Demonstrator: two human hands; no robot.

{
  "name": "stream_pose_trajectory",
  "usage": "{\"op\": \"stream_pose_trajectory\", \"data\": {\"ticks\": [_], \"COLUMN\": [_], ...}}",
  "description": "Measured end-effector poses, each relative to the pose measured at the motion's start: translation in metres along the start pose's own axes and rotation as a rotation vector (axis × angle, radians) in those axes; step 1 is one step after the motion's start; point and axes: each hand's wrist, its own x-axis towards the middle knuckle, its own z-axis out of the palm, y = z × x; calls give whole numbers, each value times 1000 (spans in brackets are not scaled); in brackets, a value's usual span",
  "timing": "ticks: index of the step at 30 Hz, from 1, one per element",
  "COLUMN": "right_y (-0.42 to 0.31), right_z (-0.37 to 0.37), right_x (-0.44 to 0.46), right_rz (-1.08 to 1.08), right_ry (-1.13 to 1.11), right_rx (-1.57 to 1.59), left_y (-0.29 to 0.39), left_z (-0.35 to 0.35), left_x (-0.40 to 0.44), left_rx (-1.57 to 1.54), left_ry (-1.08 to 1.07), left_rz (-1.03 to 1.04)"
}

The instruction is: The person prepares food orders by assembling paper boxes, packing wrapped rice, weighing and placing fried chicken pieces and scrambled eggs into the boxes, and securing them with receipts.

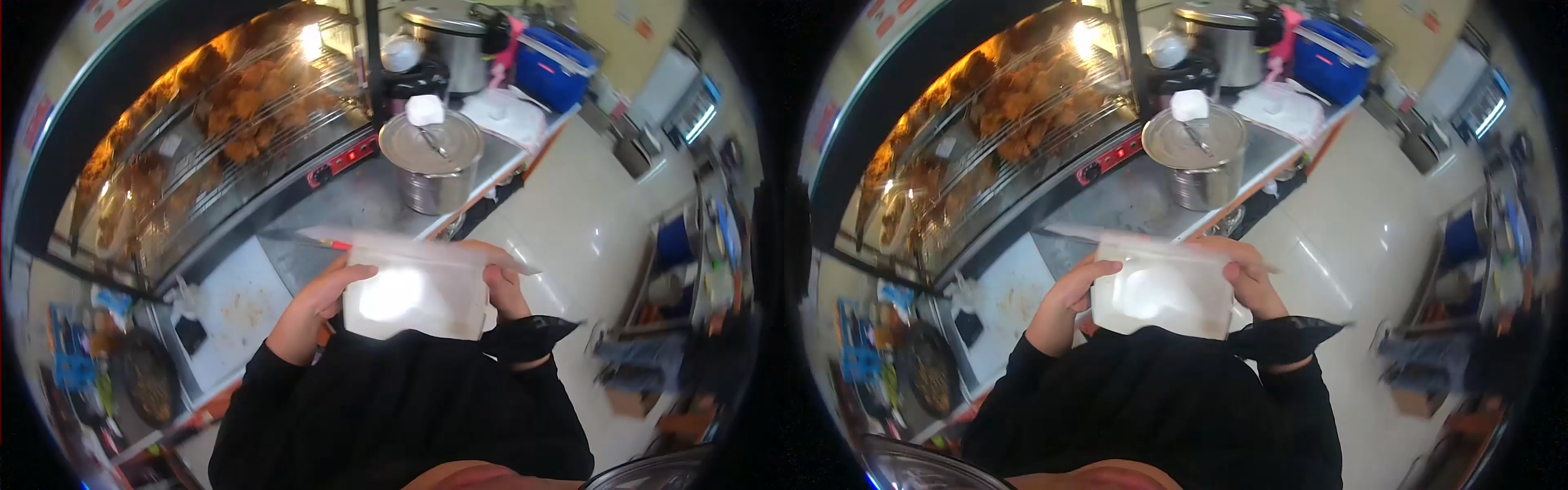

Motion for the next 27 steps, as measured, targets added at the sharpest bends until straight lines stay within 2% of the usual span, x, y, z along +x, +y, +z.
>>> {"op": "stream_pose_trajectory", "data": {"ticks": [1, 2, 4, 5, 7, 9, 11, 13, 15, 17, 19, 22, 24, 25, 26, 27], "right_y": [-3, 38, 73, 65, 99, 101, 133, 170, 182, 180, 169, 82, 61, 32, 39, 31], "right_z": [-20, -53, -96, -106, -125, -137, -147, -161, -165, -169, -171, -93, -33, 17, 48, 93], "right_x": [43, 56, 119, 169, 235, 277, 301, 315, 324, 323, 314, 286, 259, 233, 214, 190], "right_rz": [-96, -71, 21, 94, -149, -154, 66, -172, -74, 64, -70, -127, -215, -150, -365, -308], "right_ry": [-339, -368, -359, -332, -41, -210, -348, -511, -543, -458, -294, -265, -398, -533, -615, -746], "right_rx": [4, 18, -25, -93, -691, -1280, -1348, -1066, -915, -1050, -1147, -868, -608, -532, -652, -580], "left_y": [-10, -20, -34, -42, -57, -71, -58, -67, -83, -92, -108, -129, -140, -141, -142, -143], "left_z": [-3, -13, -37, -44, -57, -43, -8, 3, 14, 17, 24, 25, 23, 22, 21, 21], "left_x": [6, 8, 2, -3, -8, -14, -15, -23, -38, -50, -48, -46, -55, -60, -64, -71], "left_rx": [-13, -83, -191, -241, -375, -504, -602, -630, -625, -670, -700, -701, -723, -740, -753, -764], "left_ry": [86, 231, 495, 615, 681, 792, 957, 1073, 1227, 1251, 1270, 1321, 1276, 1283, 1290, 1301], "left_rz": [-25, -61, -75, -49, 102, 244, 404, 456, 560, 571, 632, 692, 672, 652, 635, 619]}}
